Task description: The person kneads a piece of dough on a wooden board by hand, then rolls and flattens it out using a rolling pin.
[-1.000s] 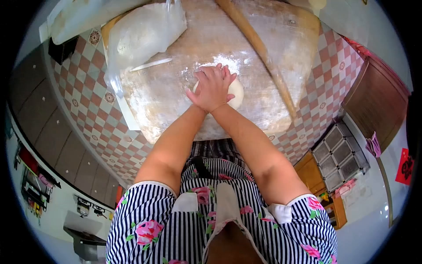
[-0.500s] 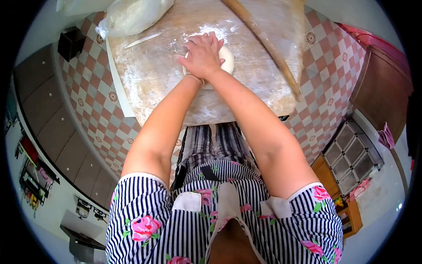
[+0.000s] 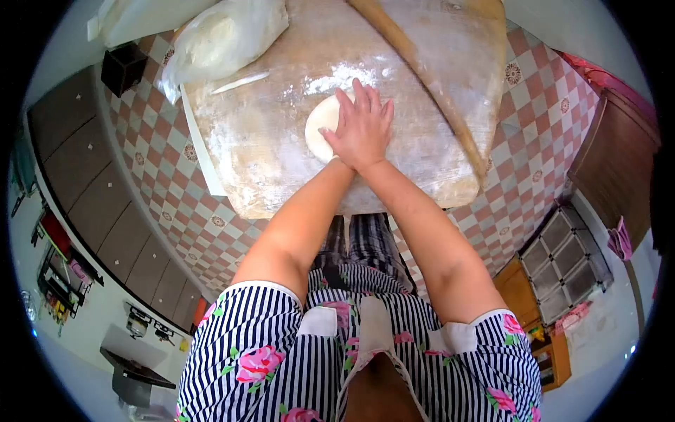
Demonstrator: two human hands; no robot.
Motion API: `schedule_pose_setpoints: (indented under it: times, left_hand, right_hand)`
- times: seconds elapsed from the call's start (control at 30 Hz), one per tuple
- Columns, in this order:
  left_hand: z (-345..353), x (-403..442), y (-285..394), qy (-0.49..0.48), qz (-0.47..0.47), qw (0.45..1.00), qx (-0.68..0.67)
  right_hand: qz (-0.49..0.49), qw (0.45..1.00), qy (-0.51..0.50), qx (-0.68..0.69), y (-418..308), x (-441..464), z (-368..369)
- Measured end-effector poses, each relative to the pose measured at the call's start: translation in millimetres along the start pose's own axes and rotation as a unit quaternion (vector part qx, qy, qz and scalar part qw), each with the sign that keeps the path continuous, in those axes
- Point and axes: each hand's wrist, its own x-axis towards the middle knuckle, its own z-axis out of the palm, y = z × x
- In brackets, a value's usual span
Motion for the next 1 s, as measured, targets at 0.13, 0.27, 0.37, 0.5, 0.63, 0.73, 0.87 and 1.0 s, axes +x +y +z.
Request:
schedule_pose_setpoints:
  times: [0.13,0.27,0.37,0.5,0.63,0.73,0.87,1.0]
  left_hand:
    - [0.0,4.7,3.5,-0.01,-0.009,1.0,-0.009]
    - [1.3,5.5,4.7,-0.018,-0.015,1.0,-0.016]
    - [2.0,8.1,4.3,-0.018,-0.017,1.0,-0.018]
    - [6.0,10.9,9.6,-0.011,-0.017,1.0,-0.012]
    - [10.7,8.3,9.9,0.006,-0.015,1.0,-0.001]
    - [8.9,1.9,10.9,0.014,-0.018,1.0,0.005]
    - [-7.9,1.8,6.5,-0.025,-0.003,0.998,-0.053]
    - [-33.8,-13.9,-28.2,0.084,-0.085,0.976,-0.18]
  right_hand:
    - [-0.003,1.0,0.002,0.014,0.5,5.7,0.1]
    - [-0.004,1.0,-0.004,0.009,1.7,6.2,4.9]
    - [-0.012,1.0,0.014,0.01,2.9,7.4,9.2]
    - [-0.024,0.999,0.025,0.017,2.3,4.9,4.5]
    - [-0.038,0.998,0.042,0.034,-0.6,5.8,-1.2]
    - [-0.057,0.997,0.047,0.038,5.5,1.4,-5.9]
    - [-0.068,0.939,0.09,0.324,50.0,15.4,26.3]
    - [0.11,0.954,0.094,0.262,45.4,15.6,-1.0]
